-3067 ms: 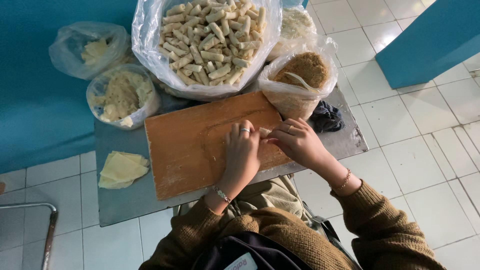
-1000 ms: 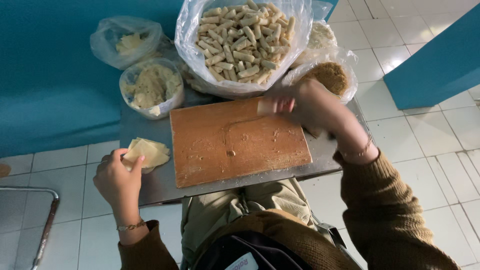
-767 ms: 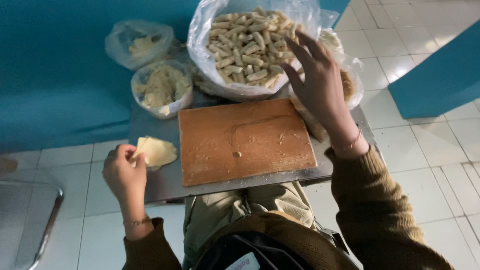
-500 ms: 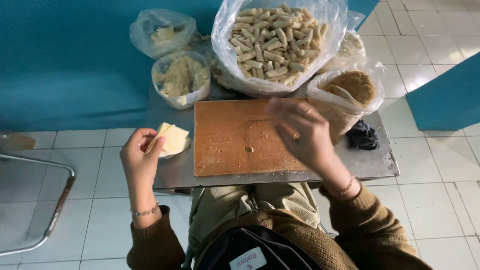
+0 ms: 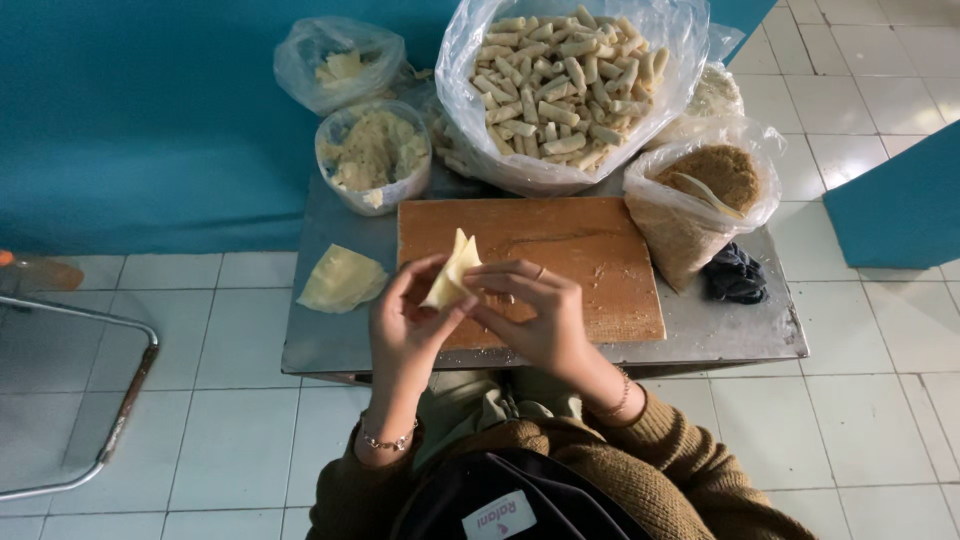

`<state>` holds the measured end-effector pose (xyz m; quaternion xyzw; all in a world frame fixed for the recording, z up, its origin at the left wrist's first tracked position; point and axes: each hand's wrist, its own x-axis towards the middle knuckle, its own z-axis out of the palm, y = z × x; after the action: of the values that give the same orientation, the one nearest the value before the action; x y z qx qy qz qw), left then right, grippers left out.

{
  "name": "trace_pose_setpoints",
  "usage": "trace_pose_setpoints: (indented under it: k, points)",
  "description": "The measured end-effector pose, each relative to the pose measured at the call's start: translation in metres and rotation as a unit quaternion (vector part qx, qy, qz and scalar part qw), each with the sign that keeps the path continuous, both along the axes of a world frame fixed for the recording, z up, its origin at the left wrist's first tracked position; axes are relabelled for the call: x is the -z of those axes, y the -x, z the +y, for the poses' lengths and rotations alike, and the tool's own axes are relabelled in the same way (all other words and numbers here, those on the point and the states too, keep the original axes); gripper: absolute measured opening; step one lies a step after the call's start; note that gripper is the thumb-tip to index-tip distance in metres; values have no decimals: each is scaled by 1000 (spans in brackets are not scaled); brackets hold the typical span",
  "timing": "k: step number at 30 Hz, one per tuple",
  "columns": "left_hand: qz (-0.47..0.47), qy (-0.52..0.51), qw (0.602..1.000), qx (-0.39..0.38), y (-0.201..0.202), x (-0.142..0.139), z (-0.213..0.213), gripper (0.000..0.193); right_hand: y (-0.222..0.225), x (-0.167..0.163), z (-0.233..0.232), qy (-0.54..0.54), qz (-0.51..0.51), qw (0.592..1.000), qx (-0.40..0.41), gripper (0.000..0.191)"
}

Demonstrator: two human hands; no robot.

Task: The person sits at a small table and folds stuffed pastries. They pinch dough pieces, lay out triangular pastry wrappers on a board, spoon brown filling from a bag onto each wrapper, and fold the wrappers over the filling one at a time.

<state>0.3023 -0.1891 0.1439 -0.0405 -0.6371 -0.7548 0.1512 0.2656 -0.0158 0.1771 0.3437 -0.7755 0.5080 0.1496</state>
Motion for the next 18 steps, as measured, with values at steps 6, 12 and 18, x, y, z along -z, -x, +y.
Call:
trace_pose_setpoints:
  k: [6,12,18]
  points:
    - [0,-3,1000,5,-9,-10,19,43,1,21,25,107,-213,970,-41,22]
    - [-2,28,1000,-6,-23,-22,26,41,-5,23,32,191,-363,909,-73,23]
    - [61,136,987,-53,-26,-29,34,41,-17,6,36,94,-291,952,-15,24]
